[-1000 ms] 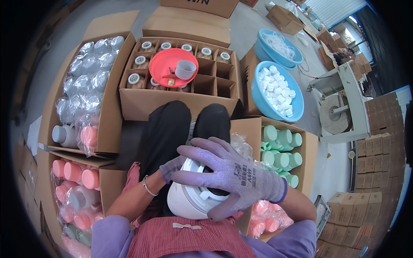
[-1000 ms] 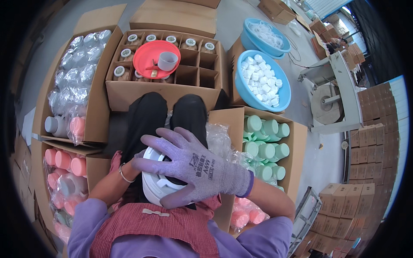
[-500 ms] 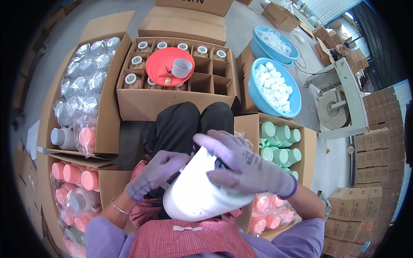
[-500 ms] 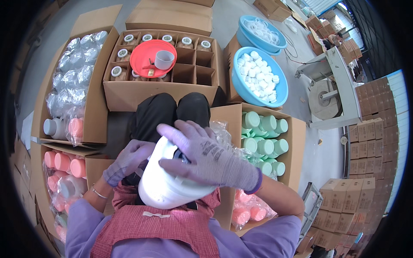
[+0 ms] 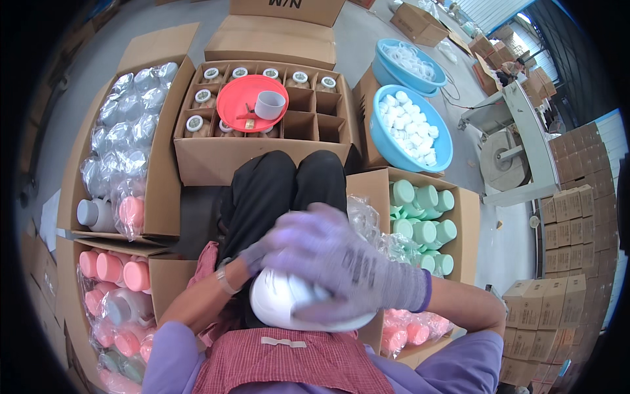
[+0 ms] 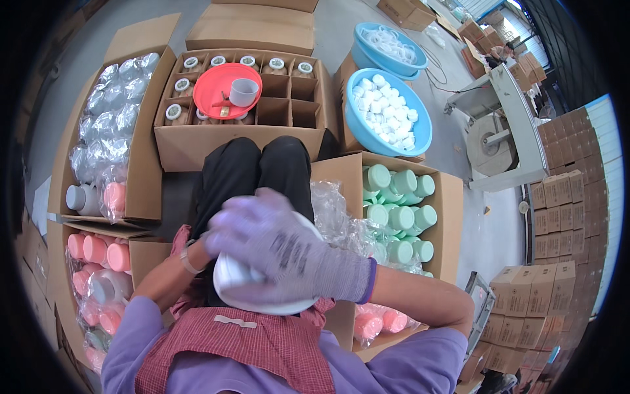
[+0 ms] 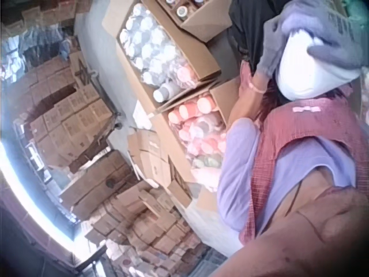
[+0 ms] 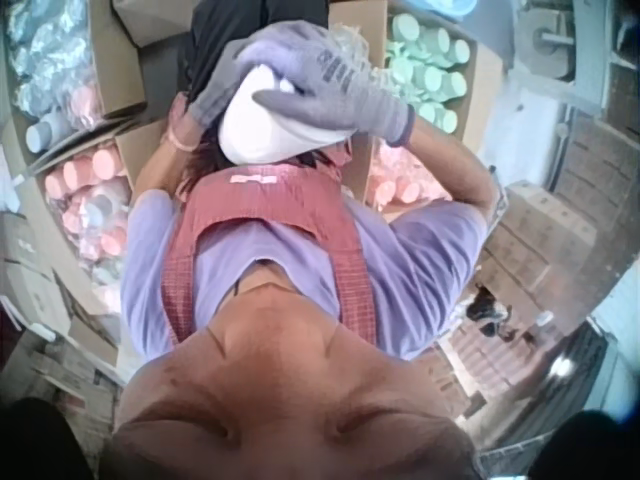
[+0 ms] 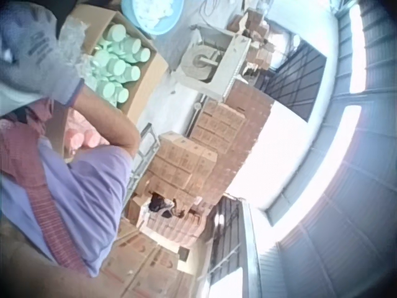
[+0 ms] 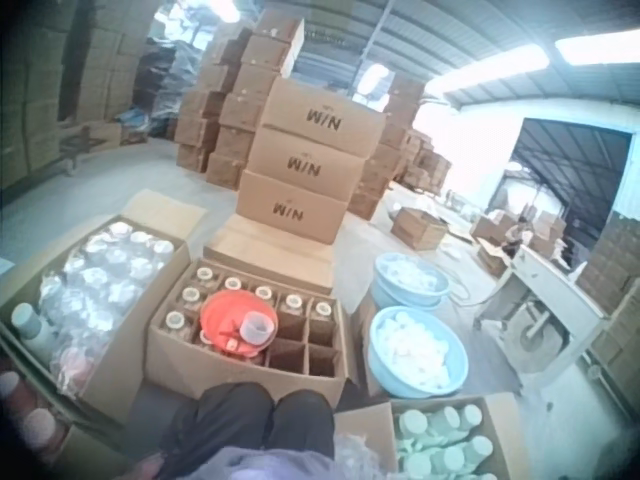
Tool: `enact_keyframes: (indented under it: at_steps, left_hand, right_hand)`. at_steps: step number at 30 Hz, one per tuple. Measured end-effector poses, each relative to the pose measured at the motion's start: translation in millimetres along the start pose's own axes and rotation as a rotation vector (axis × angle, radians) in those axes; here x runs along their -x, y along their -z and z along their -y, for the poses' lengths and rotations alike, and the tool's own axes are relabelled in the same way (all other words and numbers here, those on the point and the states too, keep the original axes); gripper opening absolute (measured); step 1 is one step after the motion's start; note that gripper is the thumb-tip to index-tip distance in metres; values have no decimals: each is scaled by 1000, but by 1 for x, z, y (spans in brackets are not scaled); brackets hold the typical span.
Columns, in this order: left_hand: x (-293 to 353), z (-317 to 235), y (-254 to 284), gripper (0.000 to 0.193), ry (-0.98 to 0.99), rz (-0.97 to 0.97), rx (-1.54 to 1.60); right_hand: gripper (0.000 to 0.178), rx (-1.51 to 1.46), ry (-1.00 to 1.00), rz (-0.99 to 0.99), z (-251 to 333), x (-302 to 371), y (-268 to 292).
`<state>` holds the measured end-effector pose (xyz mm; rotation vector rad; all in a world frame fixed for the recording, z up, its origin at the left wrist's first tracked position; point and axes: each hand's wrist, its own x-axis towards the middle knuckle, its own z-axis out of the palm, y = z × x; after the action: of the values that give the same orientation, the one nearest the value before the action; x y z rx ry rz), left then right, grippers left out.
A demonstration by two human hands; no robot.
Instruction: The person assembles electric kettles by inserting inner metal liners into plastic outer shells, attaching lids, and wrapping each unit in plastic. The person handles white and pink kettles, placing finished units into a cardboard box.
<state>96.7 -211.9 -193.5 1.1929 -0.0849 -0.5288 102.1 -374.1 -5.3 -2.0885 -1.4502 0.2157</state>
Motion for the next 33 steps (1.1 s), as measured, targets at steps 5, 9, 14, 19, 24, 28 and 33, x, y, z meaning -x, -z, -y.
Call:
enact_keyframes:
  at_steps: [5, 9, 14, 19, 24, 28, 33]
  left_hand:
    - [95, -94, -31, 58, 180, -30, -192]
    - [113, -89, 0, 49, 99, -97, -109]
    - [102, -66, -49, 43, -468, 215, -488]
    - [104, -82, -13, 17, -156, 260, -9]
    - [101, -68, -63, 21, -521, 232, -518]
    - [110, -75, -17, 54, 141, 146, -59]
    - [120, -88, 12, 53, 68, -331, -181]
  right_hand:
    - [44, -142, -416, -24, -81, 49, -32]
    - [50, -210, -93, -162, -62, 5, -6]
    - [45, -475, -410, -57, -82, 17, -35]
    - [47, -322, -141, -128, -72, 11, -6]
    - [42, -460, -304, 83, -85, 19, -20]
    - [49, -283, -162, 63, -80, 21, -14]
    - [73, -185, -122, 52, -53, -3, -18]
